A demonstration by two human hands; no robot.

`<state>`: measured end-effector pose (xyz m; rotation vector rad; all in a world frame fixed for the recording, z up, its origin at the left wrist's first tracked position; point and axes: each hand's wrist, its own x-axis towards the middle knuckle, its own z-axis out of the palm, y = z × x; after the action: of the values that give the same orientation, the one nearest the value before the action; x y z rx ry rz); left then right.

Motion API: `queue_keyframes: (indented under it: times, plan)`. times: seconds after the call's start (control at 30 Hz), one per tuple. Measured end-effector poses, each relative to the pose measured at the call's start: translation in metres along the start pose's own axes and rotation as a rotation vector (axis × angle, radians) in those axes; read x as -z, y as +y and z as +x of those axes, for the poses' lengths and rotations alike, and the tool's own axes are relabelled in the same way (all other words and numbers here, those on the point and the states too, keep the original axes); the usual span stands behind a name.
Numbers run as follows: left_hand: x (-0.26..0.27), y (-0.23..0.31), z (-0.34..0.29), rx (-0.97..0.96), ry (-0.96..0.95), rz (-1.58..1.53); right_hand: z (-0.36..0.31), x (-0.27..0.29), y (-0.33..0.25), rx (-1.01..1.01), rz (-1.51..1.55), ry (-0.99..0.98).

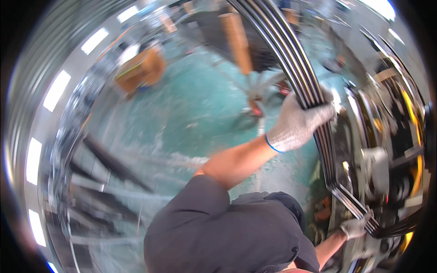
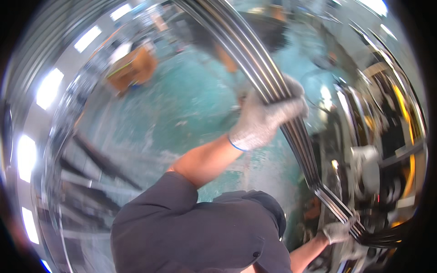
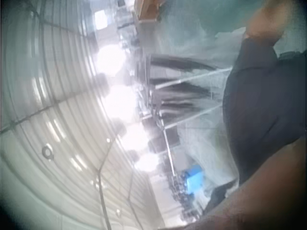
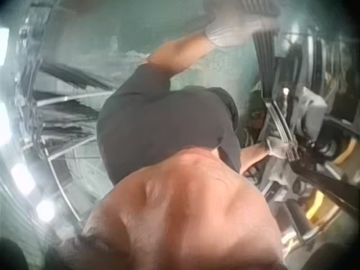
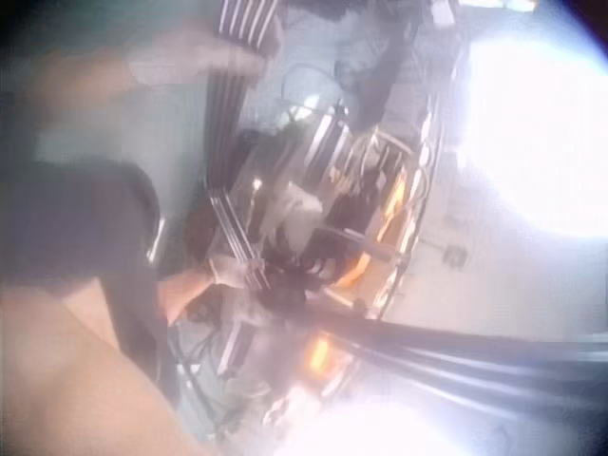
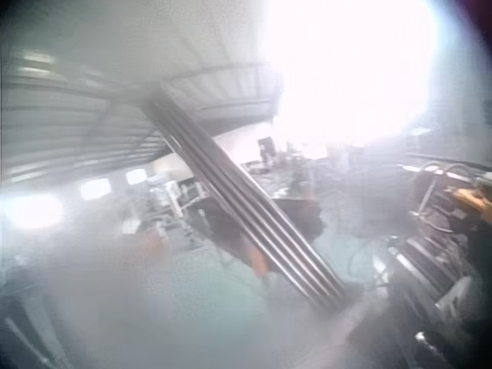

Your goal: The person feeds straight metal rods into a bending machine, operates the machine to bend them, and then stacks the bent rods. The person repeats this process multiple times, handling the rods with gloved hands.

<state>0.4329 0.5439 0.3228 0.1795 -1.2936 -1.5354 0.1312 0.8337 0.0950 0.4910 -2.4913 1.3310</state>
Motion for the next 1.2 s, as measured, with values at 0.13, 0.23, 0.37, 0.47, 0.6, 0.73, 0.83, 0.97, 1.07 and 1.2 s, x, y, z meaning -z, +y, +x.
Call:
queue_keyframes:
  times: [0.13, 0.23, 0.37, 0.47, 0.6, 0.73, 0.83, 0.97, 1.07, 1.2]
  plan:
    - [0.050, 0.048, -0.104, -0.009, 0.352, 0.105, 0.024, -0.067, 0.025, 0.064, 0.427, -0.207]
    - [0.048, 0.082, -0.168, -0.044, 0.627, 0.098, 0.003, -0.084, -0.077, -0.315, 0.947, -0.462]
    - [0.056, 0.115, -0.259, -0.143, 0.922, 0.229, -0.029, -0.151, -0.089, -0.025, 0.896, -0.730]
    - [0.076, 0.173, -0.327, -0.221, 1.062, 0.258, -0.087, -0.110, -0.189, -0.003, 0.932, -0.807]
    - [0.094, 0.198, -0.401, -0.373, 1.252, 0.225, -0.148, -0.090, -0.264, 0.266, 0.741, -0.838]
    - [0.120, 0.239, -0.468, -0.520, 1.354, 0.060, -0.220, -0.097, -0.335, 0.330, 0.905, -1.017]
    - [0.137, 0.295, -0.515, -0.514, 1.457, 0.039, -0.288, -0.081, -0.401, 0.714, 1.004, -0.866]
    - [0.193, 0.351, -0.581, -0.729, 1.475, 0.033, -0.386, -0.065, -0.494, 0.637, 1.086, -1.195]
    - [0.233, 0.390, -0.634, -0.820, 1.475, -0.058, -0.465, -0.029, -0.570, 0.812, 1.070, -1.317]
    - [0.278, 0.435, -0.688, -0.970, 1.421, -0.117, -0.559, 0.060, -0.670, 1.233, 1.154, -0.940]
